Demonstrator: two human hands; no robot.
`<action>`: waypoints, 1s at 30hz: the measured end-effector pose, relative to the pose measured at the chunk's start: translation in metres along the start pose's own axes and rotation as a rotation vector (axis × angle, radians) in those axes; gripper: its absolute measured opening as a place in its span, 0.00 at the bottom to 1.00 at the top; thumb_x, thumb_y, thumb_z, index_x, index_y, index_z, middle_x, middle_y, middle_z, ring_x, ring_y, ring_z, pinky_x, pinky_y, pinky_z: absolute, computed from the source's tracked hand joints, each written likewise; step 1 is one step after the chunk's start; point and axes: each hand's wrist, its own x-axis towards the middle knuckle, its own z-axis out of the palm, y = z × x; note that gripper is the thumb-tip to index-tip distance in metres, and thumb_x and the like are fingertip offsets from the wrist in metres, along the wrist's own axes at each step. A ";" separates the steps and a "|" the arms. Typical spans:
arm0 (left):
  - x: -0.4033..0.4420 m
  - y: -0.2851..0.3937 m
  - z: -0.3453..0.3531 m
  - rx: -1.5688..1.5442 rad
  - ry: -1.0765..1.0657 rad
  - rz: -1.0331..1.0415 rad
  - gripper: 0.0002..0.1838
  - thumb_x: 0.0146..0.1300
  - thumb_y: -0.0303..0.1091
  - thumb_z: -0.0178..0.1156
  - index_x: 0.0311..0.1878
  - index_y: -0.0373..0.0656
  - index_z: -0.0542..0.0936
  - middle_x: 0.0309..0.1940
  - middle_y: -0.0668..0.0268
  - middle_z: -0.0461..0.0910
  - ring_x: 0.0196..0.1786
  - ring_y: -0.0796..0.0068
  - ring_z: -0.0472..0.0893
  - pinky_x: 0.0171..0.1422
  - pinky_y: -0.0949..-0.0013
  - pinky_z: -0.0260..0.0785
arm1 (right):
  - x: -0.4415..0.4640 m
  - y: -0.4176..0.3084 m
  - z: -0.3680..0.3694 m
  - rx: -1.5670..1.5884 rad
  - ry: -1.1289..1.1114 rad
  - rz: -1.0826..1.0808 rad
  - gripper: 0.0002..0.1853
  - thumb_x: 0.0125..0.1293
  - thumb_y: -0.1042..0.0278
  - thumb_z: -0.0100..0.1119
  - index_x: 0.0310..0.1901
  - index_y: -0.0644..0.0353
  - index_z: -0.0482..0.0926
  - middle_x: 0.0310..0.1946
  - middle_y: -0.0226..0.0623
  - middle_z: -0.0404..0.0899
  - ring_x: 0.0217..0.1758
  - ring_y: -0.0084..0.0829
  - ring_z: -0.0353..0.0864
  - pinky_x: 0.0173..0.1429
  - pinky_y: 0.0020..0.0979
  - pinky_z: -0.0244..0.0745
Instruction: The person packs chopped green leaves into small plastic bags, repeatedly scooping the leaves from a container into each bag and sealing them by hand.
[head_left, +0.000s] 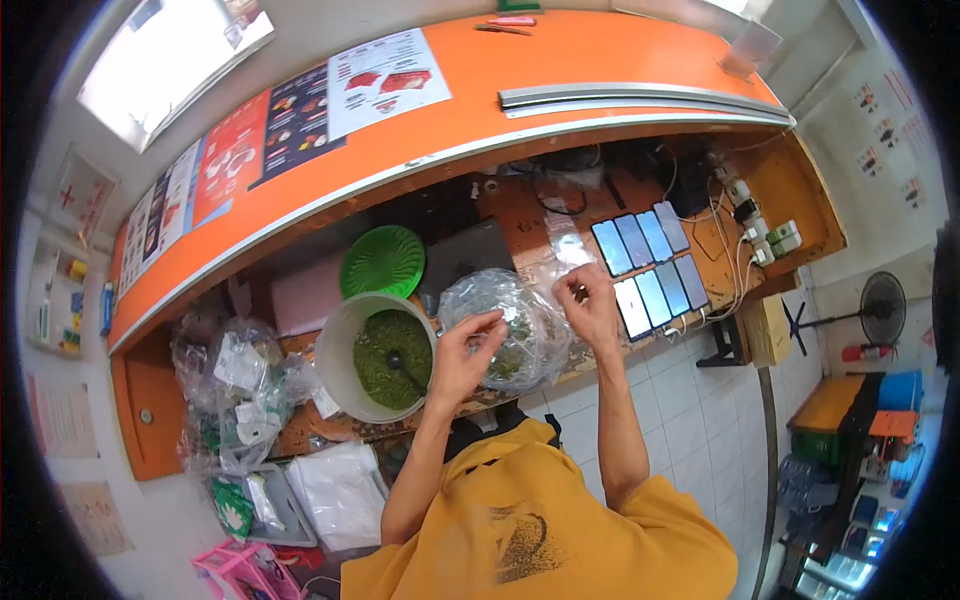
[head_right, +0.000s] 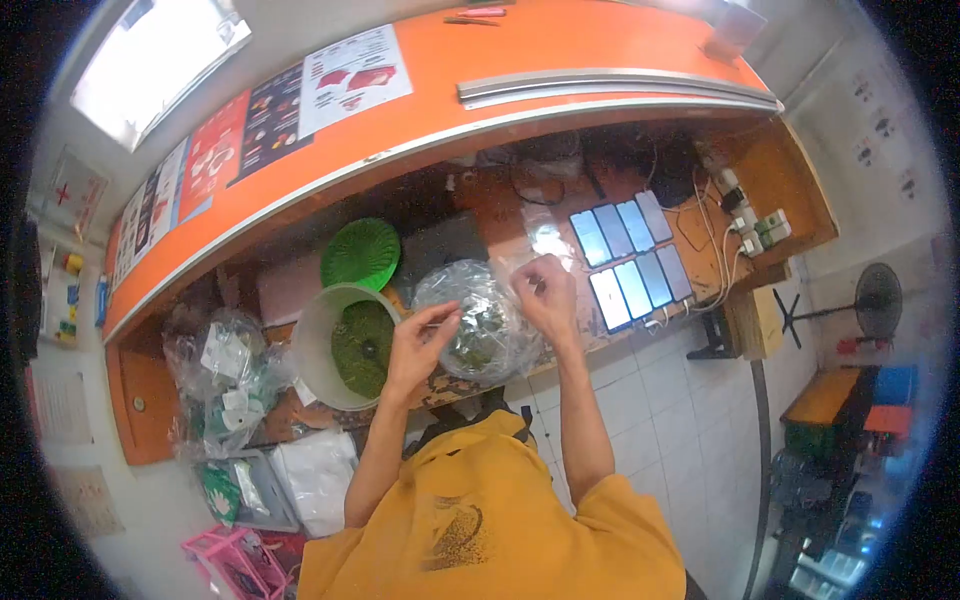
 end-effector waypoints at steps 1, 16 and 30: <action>0.002 0.004 -0.001 -0.020 -0.013 -0.031 0.17 0.73 0.35 0.68 0.60 0.36 0.87 0.50 0.61 0.90 0.50 0.79 0.85 0.56 0.71 0.76 | -0.006 -0.017 0.004 0.002 -0.051 -0.035 0.04 0.62 0.72 0.71 0.35 0.62 0.88 0.32 0.40 0.83 0.34 0.34 0.83 0.38 0.34 0.77; -0.036 -0.006 -0.065 -0.228 0.201 -0.029 0.05 0.69 0.27 0.70 0.41 0.35 0.89 0.34 0.70 0.88 0.37 0.83 0.82 0.44 0.76 0.74 | -0.052 -0.127 0.077 0.224 -0.348 -0.150 0.16 0.61 0.75 0.75 0.50 0.65 0.85 0.41 0.43 0.91 0.41 0.32 0.92 0.46 0.32 0.85; -0.067 -0.009 -0.098 0.098 0.326 0.153 0.05 0.68 0.26 0.69 0.41 0.34 0.85 0.32 0.63 0.88 0.35 0.76 0.84 0.43 0.68 0.76 | -0.061 -0.146 0.117 0.117 -0.464 -0.339 0.17 0.65 0.81 0.68 0.56 0.65 0.85 0.37 0.42 0.92 0.42 0.29 0.94 0.47 0.30 0.87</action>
